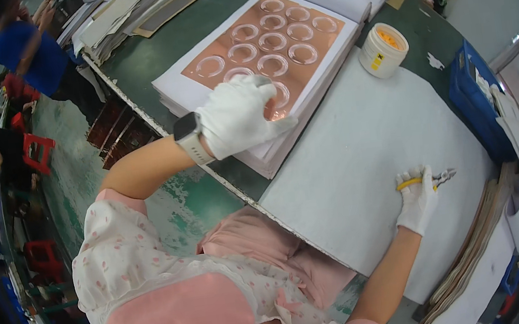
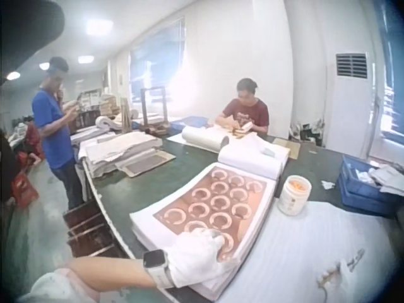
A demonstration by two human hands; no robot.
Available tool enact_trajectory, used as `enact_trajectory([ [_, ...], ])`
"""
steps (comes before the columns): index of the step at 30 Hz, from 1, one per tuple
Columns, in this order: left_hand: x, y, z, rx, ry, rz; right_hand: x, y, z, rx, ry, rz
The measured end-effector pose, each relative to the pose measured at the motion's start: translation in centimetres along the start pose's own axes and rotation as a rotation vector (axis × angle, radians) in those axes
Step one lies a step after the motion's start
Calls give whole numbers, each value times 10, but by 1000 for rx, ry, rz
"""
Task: The person uses pliers to cut circular shapes from a sheet of copper foil. They work on multiple sheets, cutting out the circles and placing the finished sheets on a stack. The person wears white gloves and a pink apron while performing the task at a workbench.
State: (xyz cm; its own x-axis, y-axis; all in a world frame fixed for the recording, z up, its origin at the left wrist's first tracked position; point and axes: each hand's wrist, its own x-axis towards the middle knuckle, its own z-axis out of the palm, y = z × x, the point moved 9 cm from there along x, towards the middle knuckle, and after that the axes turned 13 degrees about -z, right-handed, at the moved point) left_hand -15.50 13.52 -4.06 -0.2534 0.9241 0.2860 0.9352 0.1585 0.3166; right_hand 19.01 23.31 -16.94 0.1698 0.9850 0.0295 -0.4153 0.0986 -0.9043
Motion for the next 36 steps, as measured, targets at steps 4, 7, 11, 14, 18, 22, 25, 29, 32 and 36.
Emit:
enact_trajectory([
  [4,1,-1,7,-39,-27,-35,-2,-1,-1,20,34,33],
  [7,-1,-3,11,-11,-21,-35,-5,3,5,30,-5,60],
  [11,0,-1,10,6,-77,-52,-3,2,0,7,15,50],
  [14,-2,-11,6,-27,60,-16,-4,0,3,1,30,45],
  [18,-11,-10,4,2,-4,100,3,7,-5,16,2,42],
  [22,-38,3,11,149,112,257,-1,2,-8,-42,39,31],
  [25,-48,1,7,147,125,254,-2,4,1,-73,-30,33],
  [29,-52,5,12,85,97,265,-3,0,0,-94,-47,5],
  [32,-55,4,13,80,127,281,-7,-2,3,-132,-29,-5],
  [36,-56,5,13,65,91,294,-21,-10,12,-131,6,-50],
])
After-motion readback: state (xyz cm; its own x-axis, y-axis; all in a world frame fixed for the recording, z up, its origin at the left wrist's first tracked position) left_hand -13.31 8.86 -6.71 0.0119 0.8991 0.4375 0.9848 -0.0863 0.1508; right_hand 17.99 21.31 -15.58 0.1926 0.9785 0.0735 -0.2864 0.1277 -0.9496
